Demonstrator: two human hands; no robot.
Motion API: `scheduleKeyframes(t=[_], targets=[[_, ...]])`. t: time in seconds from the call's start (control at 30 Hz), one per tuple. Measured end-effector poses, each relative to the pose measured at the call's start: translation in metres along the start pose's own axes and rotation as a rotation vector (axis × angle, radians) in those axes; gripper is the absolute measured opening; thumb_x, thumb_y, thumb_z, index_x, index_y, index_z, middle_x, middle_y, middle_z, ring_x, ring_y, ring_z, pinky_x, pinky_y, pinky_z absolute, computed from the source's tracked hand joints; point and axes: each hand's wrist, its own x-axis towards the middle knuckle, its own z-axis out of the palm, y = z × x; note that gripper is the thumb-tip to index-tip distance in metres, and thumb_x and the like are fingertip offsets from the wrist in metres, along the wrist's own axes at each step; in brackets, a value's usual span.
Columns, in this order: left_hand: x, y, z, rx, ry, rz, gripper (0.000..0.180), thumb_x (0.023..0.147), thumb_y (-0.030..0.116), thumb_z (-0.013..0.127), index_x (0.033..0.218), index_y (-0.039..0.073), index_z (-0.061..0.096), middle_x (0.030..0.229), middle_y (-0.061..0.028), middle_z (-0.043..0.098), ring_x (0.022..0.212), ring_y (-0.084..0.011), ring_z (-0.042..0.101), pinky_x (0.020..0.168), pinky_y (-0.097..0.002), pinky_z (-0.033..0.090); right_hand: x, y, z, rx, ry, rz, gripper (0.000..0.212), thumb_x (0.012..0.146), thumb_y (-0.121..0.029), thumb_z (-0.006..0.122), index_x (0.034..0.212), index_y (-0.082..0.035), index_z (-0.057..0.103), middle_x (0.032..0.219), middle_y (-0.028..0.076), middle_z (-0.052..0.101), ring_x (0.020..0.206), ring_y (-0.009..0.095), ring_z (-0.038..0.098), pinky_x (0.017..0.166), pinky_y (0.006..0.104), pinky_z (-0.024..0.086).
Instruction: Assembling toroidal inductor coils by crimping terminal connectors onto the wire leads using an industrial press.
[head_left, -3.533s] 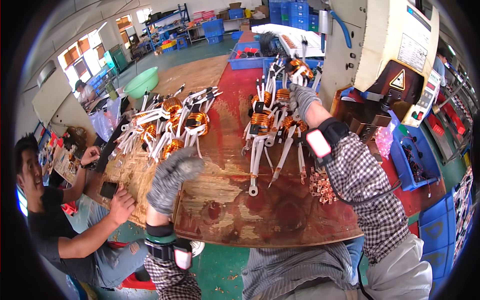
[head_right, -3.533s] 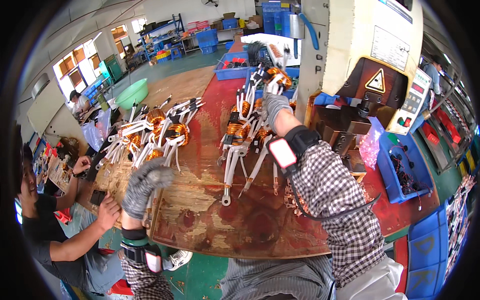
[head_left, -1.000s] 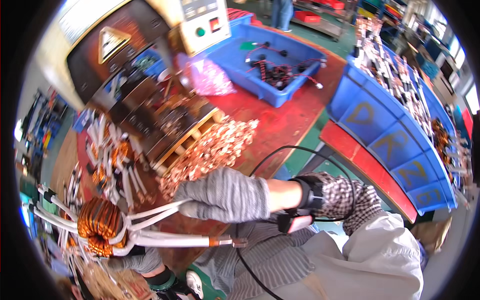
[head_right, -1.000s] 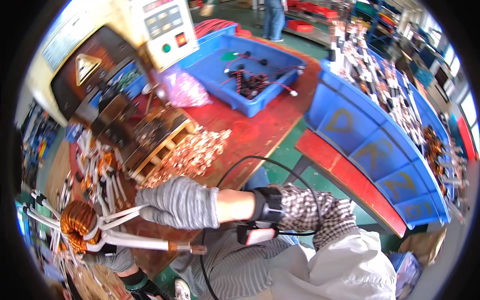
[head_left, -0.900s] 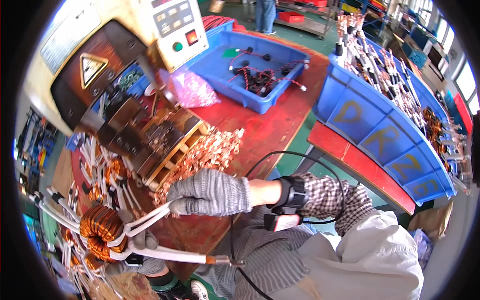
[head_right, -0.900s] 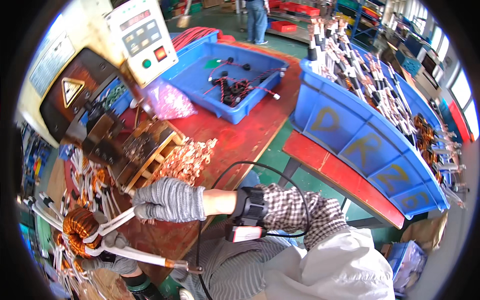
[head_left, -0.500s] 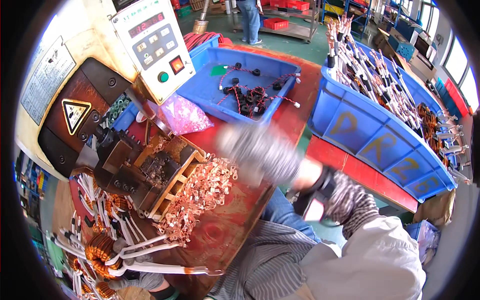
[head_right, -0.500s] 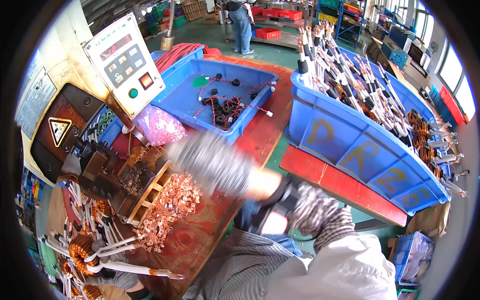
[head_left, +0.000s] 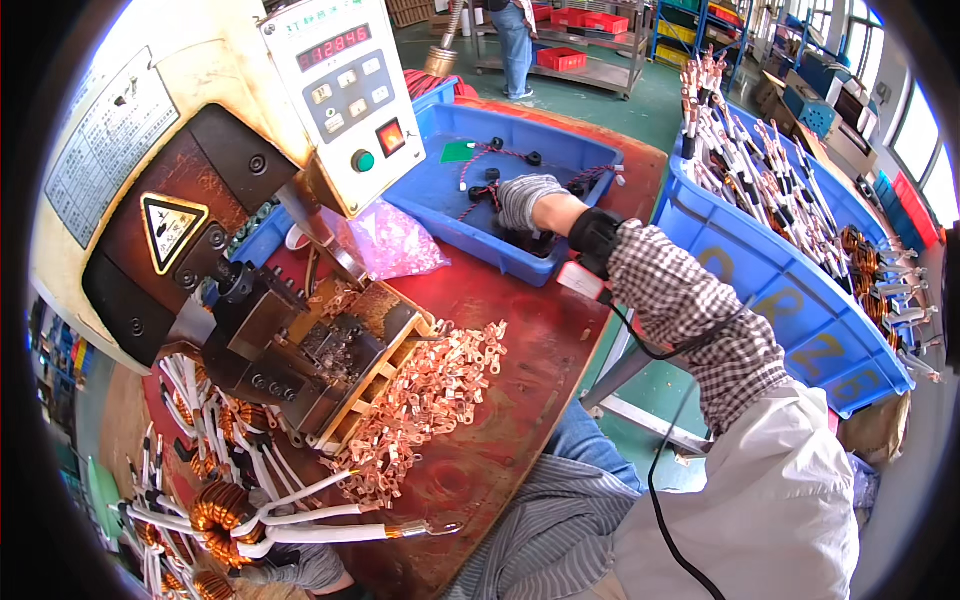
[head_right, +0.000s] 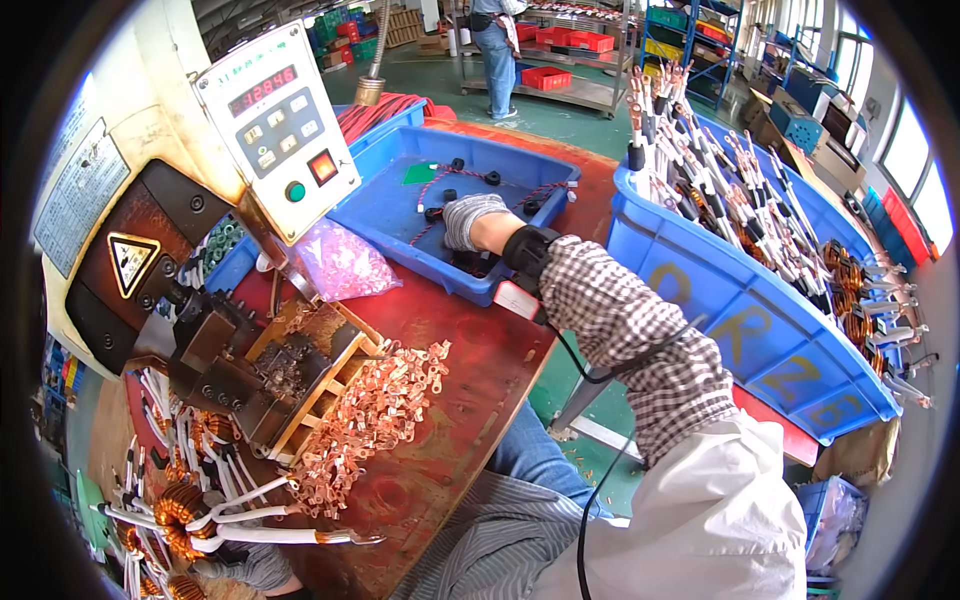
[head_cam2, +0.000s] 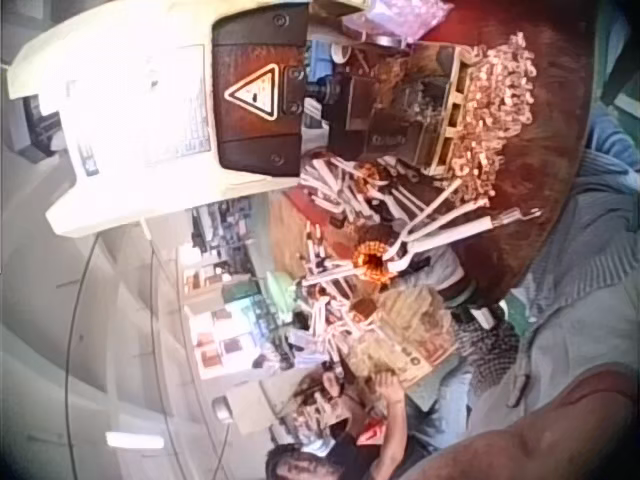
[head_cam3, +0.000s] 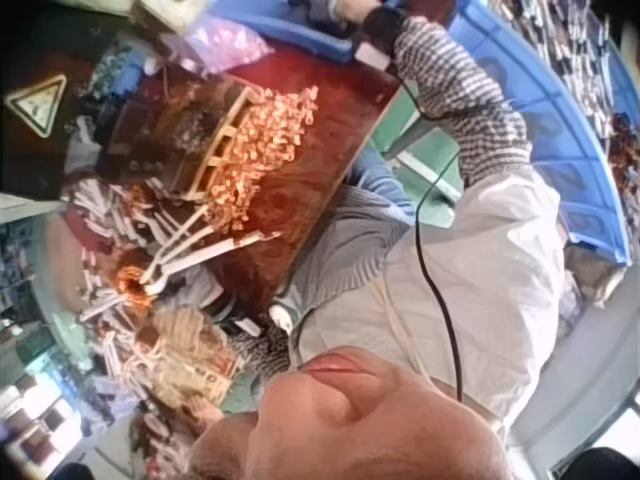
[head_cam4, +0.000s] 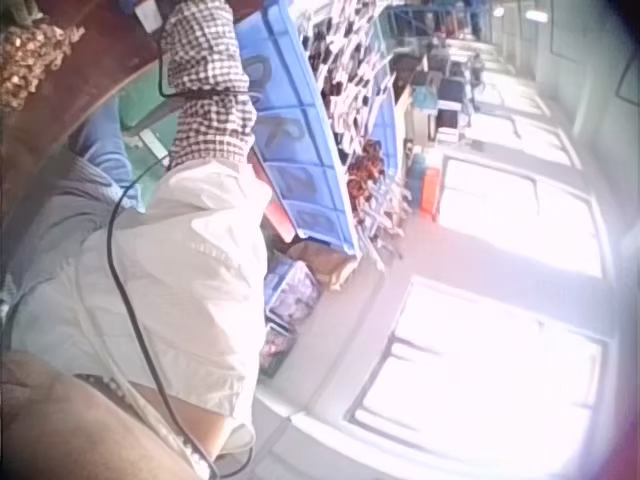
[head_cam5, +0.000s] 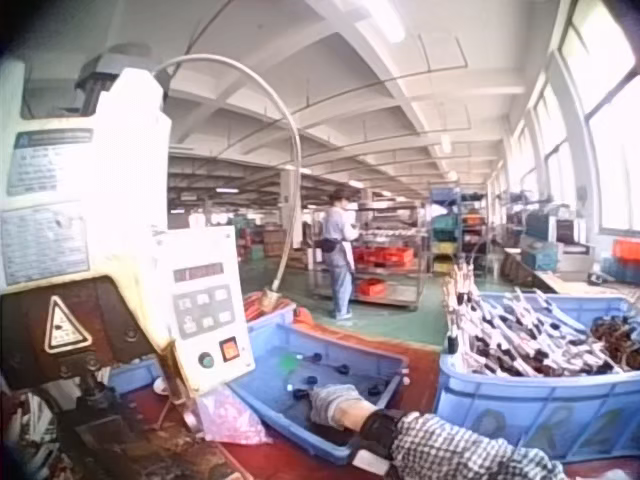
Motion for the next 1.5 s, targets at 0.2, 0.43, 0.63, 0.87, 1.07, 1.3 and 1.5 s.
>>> scheduleKeyframes(t=[0.2, 0.43, 0.63, 0.87, 1.07, 1.3, 1.5], targets=[[-0.004, 0.008, -0.013, 0.019, 0.049, 0.013, 0.077, 0.068, 0.042, 0.066, 0.128, 0.007, 0.031, 0.13, -0.0151, 0.034, 0.117, -0.0301, 0.036, 0.099, -0.0464, 0.028, 0.029, 0.027, 0.02, 0.57, 0.126, 0.038, 0.032, 0.072, -0.031, 0.06, 0.086, -0.001, 0.06, 0.069, 0.013, 0.059, 0.055, 0.023, 0.057, 0.051, 0.0357, 0.047], [-0.007, 0.008, -0.007, 0.056, 0.158, 0.018, 0.079, 0.068, 0.04, 0.067, 0.129, 0.008, 0.03, 0.13, -0.015, 0.035, 0.114, -0.0302, 0.039, 0.097, -0.0496, 0.029, -0.034, 0.014, -0.019, 1.547, 0.224, 0.003, 0.014, 0.081, -0.021, 0.057, 0.077, -0.009, 0.056, 0.06, -0.002, 0.052, 0.043, 0.004, 0.044, 0.035, 0.0164, 0.03], [-0.005, -0.004, 0.008, -0.369, 0.065, -0.067, 0.067, 0.07, 0.022, 0.068, 0.126, 0.005, 0.035, 0.127, -0.0121, 0.037, 0.11, -0.0199, 0.042, 0.095, -0.0387, 0.035, -0.101, -0.013, -0.037, 1.326, 0.105, -0.245, 0.023, 0.079, -0.023, 0.057, 0.095, -0.006, 0.055, 0.065, -0.002, 0.055, 0.045, 0.001, 0.045, 0.035, 0.0135, 0.031], [0.009, 0.004, 0.004, -0.103, 0.131, 0.109, 0.085, 0.057, 0.031, 0.074, 0.127, 0.007, 0.033, 0.131, -0.0144, 0.032, 0.119, -0.0318, 0.032, 0.101, -0.0489, 0.023, -0.159, -0.073, -0.013, 1.433, -0.447, -0.458, 0.028, 0.082, -0.021, 0.056, 0.104, -0.004, 0.054, 0.079, 0.006, 0.062, 0.06, 0.008, 0.058, 0.044, 0.0162, 0.041], [-0.001, 0.015, -0.013, 0.103, 0.076, 0.15, 0.088, 0.064, 0.052, 0.064, 0.13, 0.008, 0.027, 0.133, -0.0133, 0.028, 0.12, -0.0316, 0.03, 0.103, -0.0464, 0.02, -0.175, -0.117, 0.048, 1.633, -0.797, -0.722, 0.033, 0.088, -0.02, 0.046, 0.113, 0.001, 0.047, 0.101, 0.013, 0.058, 0.087, 0.017, 0.059, 0.07, 0.0264, 0.047], [0.003, 0.025, -0.016, 0.071, 0.039, 0.053, 0.084, 0.062, 0.047, 0.068, 0.128, 0.01, 0.032, 0.129, -0.0144, 0.034, 0.117, -0.0349, 0.033, 0.099, -0.0499, 0.026, -0.171, -0.133, 0.058, 1.066, -0.534, -0.85, 0.046, 0.076, -0.022, 0.062, 0.117, -0.008, 0.046, 0.081, 0.005, 0.057, 0.074, 0.013, 0.057, 0.065, 0.0252, 0.044], [0.004, 0.017, -0.005, 0.211, 0.396, 0.182, 0.082, 0.062, 0.047, 0.069, 0.127, 0.012, 0.034, 0.128, -0.0154, 0.036, 0.117, -0.0332, 0.035, 0.099, -0.0502, 0.027, -0.168, -0.163, 0.082, 0.77, 0.064, -1.253, 0.021, 0.077, -0.025, 0.057, 0.096, -0.017, 0.058, 0.079, 0.006, 0.057, 0.072, 0.026, 0.056, 0.058, 0.0358, 0.045]])
